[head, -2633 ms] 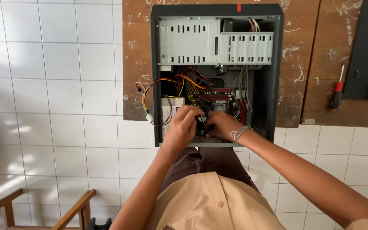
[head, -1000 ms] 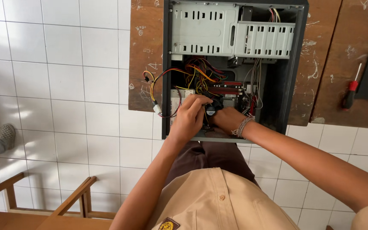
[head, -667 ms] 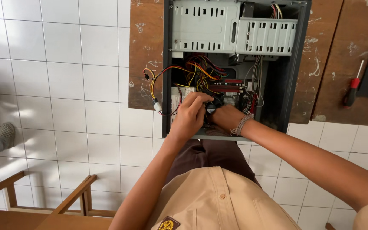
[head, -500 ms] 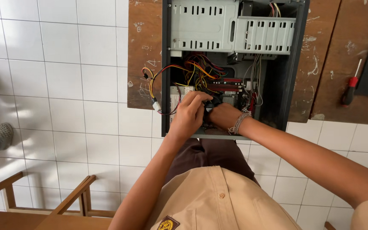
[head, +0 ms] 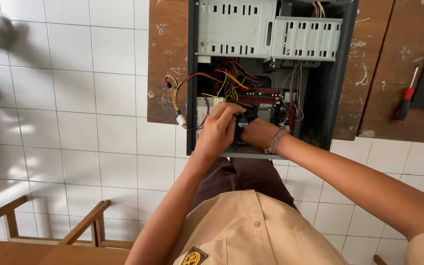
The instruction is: The person works inside an open desktop computer case, handling and connecting various internal wires and cables to the motherboard and power supply. They repeatedly plug and unplug connectors while organizing the wiring within the chassis.
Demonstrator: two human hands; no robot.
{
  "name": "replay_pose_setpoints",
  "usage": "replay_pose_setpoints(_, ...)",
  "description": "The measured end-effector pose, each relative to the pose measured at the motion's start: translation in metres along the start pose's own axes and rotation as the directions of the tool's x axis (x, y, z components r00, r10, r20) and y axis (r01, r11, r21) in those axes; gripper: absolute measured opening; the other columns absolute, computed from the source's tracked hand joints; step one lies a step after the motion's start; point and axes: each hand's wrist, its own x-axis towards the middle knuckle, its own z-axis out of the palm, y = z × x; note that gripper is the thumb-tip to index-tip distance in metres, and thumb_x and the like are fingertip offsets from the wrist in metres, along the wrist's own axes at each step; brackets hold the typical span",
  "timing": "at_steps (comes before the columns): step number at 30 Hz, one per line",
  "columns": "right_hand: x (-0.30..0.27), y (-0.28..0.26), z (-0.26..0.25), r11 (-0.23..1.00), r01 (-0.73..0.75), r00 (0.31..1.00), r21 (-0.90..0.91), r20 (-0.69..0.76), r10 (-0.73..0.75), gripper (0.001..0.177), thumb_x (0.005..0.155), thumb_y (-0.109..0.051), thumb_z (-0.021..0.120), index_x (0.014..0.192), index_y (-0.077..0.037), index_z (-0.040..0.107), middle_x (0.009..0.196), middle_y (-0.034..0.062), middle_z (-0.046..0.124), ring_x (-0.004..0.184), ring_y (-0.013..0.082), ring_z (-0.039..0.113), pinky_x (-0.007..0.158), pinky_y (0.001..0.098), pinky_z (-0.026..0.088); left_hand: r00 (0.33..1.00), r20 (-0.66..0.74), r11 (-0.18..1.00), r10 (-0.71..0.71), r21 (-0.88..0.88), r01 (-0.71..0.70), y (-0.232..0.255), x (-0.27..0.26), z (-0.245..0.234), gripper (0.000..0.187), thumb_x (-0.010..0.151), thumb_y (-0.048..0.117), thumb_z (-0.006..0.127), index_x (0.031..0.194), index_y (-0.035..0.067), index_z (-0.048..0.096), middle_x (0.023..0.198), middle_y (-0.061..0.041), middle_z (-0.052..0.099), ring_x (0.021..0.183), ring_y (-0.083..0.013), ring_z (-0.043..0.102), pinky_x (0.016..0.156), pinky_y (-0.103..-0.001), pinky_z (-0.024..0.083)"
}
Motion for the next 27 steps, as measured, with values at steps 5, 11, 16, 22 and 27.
replay_pose_setpoints(5, 0.004, -0.003, -0.004, 1.000, 0.016, 1.000, -0.003, -0.018, -0.016, 0.025, 0.078, 0.003, 0.075, 0.060, -0.014, 0.069, 0.054, 0.0028, 0.062, 0.049, 0.0166, 0.057, 0.048, 0.0306, 0.041, 1.000, -0.002, 1.000, 0.013, -0.008, -0.013, 0.000, 0.000, 0.000, 0.033, 0.093, -0.018, 0.050, 0.110, 0.005, 0.064, 0.097, -0.009, 0.062, 0.086, -0.0325, 0.065, 0.075, -0.043, 0.060)
replay_pose_setpoints(11, 0.006, 0.000, 0.001, 0.999, 0.008, 0.998, -0.036, -0.057, -0.010, 0.028, 0.079, 0.003, 0.076, 0.058, -0.014, 0.068, 0.052, 0.0010, 0.059, 0.048, 0.0139, 0.051, 0.049, 0.0281, 0.038, 1.000, -0.024, 1.000, 0.012, 0.008, -0.012, -0.002, -0.001, 0.002, 0.033, 0.092, -0.017, 0.049, 0.108, 0.007, 0.066, 0.097, -0.007, 0.063, 0.086, -0.0297, 0.065, 0.075, -0.040, 0.060)
replay_pose_setpoints(16, 0.003, 0.000, -0.008, 0.997, 0.038, 0.996, -0.067, -0.072, -0.043, 0.032, 0.080, 0.005, 0.076, 0.056, -0.014, 0.066, 0.051, 0.0016, 0.058, 0.047, 0.0133, 0.049, 0.048, 0.0277, 0.037, 0.999, -0.035, 1.000, 0.026, 0.006, -0.026, -0.001, 0.000, 0.001, 0.035, 0.090, -0.019, 0.050, 0.108, 0.006, 0.067, 0.095, -0.008, 0.064, 0.084, -0.0303, 0.066, 0.075, -0.040, 0.060)
replay_pose_setpoints(22, 0.004, -0.002, -0.006, 0.997, 0.030, 0.998, -0.069, -0.051, -0.033, 0.032, 0.079, 0.002, 0.075, 0.056, -0.017, 0.065, 0.050, -0.0004, 0.057, 0.047, 0.0122, 0.048, 0.047, 0.0276, 0.037, 1.000, -0.018, 1.000, -0.005, 0.020, 0.006, 0.000, -0.001, 0.000, 0.034, 0.092, -0.018, 0.050, 0.109, 0.007, 0.066, 0.097, -0.007, 0.062, 0.086, -0.0304, 0.065, 0.076, -0.041, 0.059)
replay_pose_setpoints(27, 0.005, -0.001, 0.000, 0.998, 0.026, 1.000, -0.065, -0.011, -0.027, 0.031, 0.078, 0.003, 0.075, 0.057, -0.018, 0.065, 0.050, -0.0006, 0.058, 0.046, 0.0132, 0.049, 0.046, 0.0291, 0.036, 1.000, -0.016, 1.000, -0.006, 0.009, 0.006, 0.000, -0.001, 0.001, 0.033, 0.092, -0.018, 0.051, 0.109, 0.007, 0.065, 0.098, -0.007, 0.062, 0.087, -0.0314, 0.065, 0.077, -0.043, 0.060)
